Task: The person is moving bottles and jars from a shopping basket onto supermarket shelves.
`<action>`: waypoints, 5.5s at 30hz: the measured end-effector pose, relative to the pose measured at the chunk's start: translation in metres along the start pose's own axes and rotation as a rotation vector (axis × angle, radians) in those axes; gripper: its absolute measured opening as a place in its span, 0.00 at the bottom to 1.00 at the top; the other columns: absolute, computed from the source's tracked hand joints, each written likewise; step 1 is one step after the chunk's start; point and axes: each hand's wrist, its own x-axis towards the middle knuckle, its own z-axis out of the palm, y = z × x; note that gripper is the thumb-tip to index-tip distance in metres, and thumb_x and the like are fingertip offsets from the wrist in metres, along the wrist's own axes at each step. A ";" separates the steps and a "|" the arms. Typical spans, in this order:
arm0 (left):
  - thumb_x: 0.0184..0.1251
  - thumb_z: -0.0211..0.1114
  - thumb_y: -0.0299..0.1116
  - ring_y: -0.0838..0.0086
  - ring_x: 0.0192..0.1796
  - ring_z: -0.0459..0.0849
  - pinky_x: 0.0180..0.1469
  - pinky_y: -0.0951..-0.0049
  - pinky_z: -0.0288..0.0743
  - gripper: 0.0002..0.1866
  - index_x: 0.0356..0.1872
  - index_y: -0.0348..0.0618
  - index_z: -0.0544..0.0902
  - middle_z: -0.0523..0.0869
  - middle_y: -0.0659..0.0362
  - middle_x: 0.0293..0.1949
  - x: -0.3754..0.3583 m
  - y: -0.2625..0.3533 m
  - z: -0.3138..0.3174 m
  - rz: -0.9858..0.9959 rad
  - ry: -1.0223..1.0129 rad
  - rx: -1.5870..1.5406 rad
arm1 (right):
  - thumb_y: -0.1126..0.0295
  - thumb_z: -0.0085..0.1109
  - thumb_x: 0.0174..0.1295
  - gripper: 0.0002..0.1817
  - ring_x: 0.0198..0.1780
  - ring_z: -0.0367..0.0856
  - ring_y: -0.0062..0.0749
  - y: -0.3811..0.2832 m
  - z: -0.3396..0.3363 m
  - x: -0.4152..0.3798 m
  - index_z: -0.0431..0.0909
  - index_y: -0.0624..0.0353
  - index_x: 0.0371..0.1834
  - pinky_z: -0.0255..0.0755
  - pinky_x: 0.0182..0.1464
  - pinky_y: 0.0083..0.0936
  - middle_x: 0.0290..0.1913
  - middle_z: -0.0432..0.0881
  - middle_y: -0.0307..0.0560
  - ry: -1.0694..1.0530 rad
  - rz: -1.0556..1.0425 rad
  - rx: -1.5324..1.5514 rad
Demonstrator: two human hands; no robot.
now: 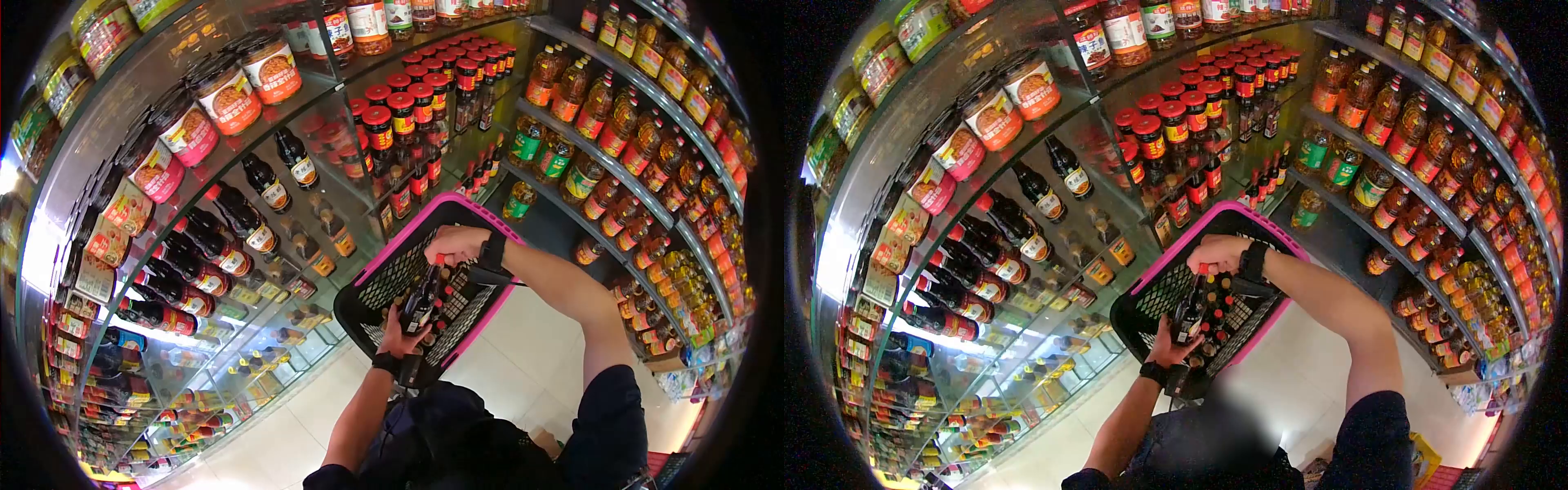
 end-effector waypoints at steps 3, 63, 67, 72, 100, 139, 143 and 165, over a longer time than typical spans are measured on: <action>0.67 0.41 0.50 0.63 0.37 0.75 0.45 0.62 0.73 0.24 0.47 0.39 0.72 0.77 0.53 0.37 -0.016 0.006 -0.004 -0.038 -0.111 -0.181 | 0.61 0.57 0.40 0.15 0.08 0.52 0.14 0.001 0.012 0.007 0.64 0.52 0.06 0.41 0.11 0.18 0.08 0.61 0.30 0.097 -0.027 0.038; 0.67 0.35 0.49 0.58 0.48 0.73 0.54 0.59 0.68 0.25 0.51 0.37 0.66 0.72 0.46 0.49 -0.110 0.184 0.082 0.441 -0.073 -0.084 | 0.78 0.57 0.39 0.06 0.24 0.71 0.24 -0.209 0.097 0.088 0.71 0.61 0.22 0.65 0.27 0.21 0.21 0.73 0.40 0.261 -0.958 0.542; 0.66 0.35 0.53 0.57 0.49 0.72 0.55 0.60 0.65 0.30 0.58 0.38 0.57 0.70 0.44 0.49 -0.125 0.200 0.099 0.475 -0.179 -0.048 | 0.78 0.55 0.40 0.04 0.24 0.71 0.22 -0.228 0.097 0.094 0.71 0.61 0.20 0.64 0.28 0.20 0.20 0.74 0.39 0.212 -1.121 0.486; 0.63 0.35 0.60 0.58 0.51 0.70 0.54 0.61 0.63 0.37 0.66 0.46 0.43 0.69 0.47 0.50 -0.116 0.215 0.102 0.570 0.019 -0.020 | 0.78 0.55 0.42 0.03 0.23 0.72 0.21 -0.243 0.097 0.107 0.71 0.61 0.20 0.65 0.28 0.19 0.20 0.74 0.40 0.239 -1.199 0.359; 0.62 0.30 0.63 0.58 0.64 0.58 0.63 0.55 0.48 0.37 0.67 0.52 0.37 0.55 0.54 0.65 -0.099 0.239 0.091 0.559 -0.165 0.050 | 0.80 0.55 0.37 0.05 0.25 0.72 0.24 -0.250 0.102 0.154 0.72 0.64 0.21 0.66 0.30 0.22 0.21 0.74 0.39 0.182 -1.094 0.256; 0.54 0.49 0.34 0.71 0.33 0.76 0.44 0.67 0.70 0.07 0.27 0.45 0.73 0.77 0.62 0.26 -0.086 0.062 -0.119 0.146 0.157 -0.242 | 0.79 0.51 0.53 0.05 0.33 0.71 0.17 0.107 0.207 0.063 0.76 0.63 0.31 0.64 0.35 0.18 0.29 0.75 0.37 0.769 -0.677 0.579; 0.54 0.47 0.32 0.71 0.34 0.75 0.46 0.66 0.70 0.05 0.27 0.46 0.71 0.76 0.62 0.28 -0.079 0.047 -0.106 0.078 0.264 -0.232 | 0.79 0.50 0.50 0.05 0.26 0.72 0.18 0.200 0.235 0.029 0.77 0.62 0.27 0.66 0.30 0.17 0.23 0.77 0.37 1.002 -0.316 0.575; 0.57 0.47 0.32 0.71 0.33 0.76 0.41 0.67 0.71 0.07 0.23 0.45 0.73 0.78 0.62 0.25 0.007 -0.004 -0.068 0.179 0.292 -0.350 | 0.68 0.53 0.49 0.08 0.24 0.78 0.31 0.257 0.006 0.148 0.76 0.63 0.22 0.71 0.28 0.26 0.22 0.77 0.45 0.430 -0.105 -0.379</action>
